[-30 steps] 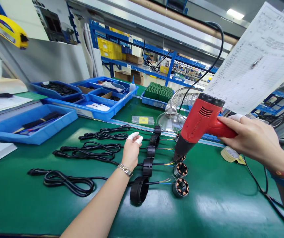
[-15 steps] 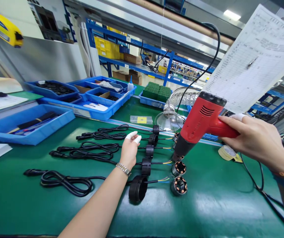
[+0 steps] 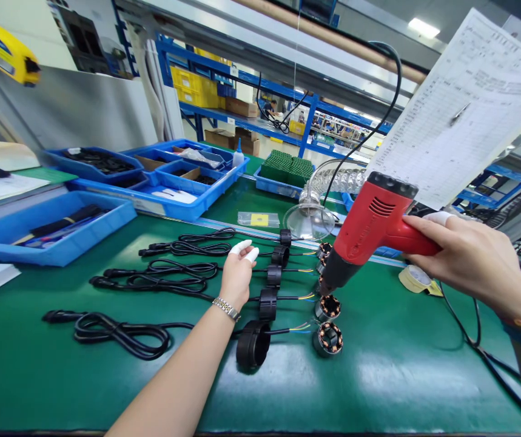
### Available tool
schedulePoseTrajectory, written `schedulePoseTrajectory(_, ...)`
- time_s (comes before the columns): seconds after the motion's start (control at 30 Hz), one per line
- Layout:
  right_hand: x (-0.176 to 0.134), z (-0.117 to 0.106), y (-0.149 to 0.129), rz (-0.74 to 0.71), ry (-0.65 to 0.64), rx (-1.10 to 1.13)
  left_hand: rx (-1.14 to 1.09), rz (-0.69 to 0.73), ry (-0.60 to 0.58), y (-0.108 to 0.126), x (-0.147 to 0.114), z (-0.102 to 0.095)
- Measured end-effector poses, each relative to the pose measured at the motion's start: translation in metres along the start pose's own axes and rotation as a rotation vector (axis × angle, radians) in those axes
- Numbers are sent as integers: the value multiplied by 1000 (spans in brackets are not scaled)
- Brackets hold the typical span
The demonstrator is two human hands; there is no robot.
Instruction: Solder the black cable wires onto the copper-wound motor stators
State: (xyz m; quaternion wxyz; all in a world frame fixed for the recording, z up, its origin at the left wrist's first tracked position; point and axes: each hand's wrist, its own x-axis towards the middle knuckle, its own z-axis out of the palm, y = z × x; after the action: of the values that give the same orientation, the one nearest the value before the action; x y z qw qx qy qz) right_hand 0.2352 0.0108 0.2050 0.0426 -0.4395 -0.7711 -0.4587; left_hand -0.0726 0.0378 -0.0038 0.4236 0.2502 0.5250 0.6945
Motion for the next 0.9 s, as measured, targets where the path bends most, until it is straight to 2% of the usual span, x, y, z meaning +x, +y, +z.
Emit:
schedulePoseTrajectory(0.57,1,-10,-7,-14,43,28,-9,-3,5,-1,1,-1)
schedulePoseTrajectory(0.9,6,-7,-15,0,46,-6,-6,1,-2,0,1,-1)
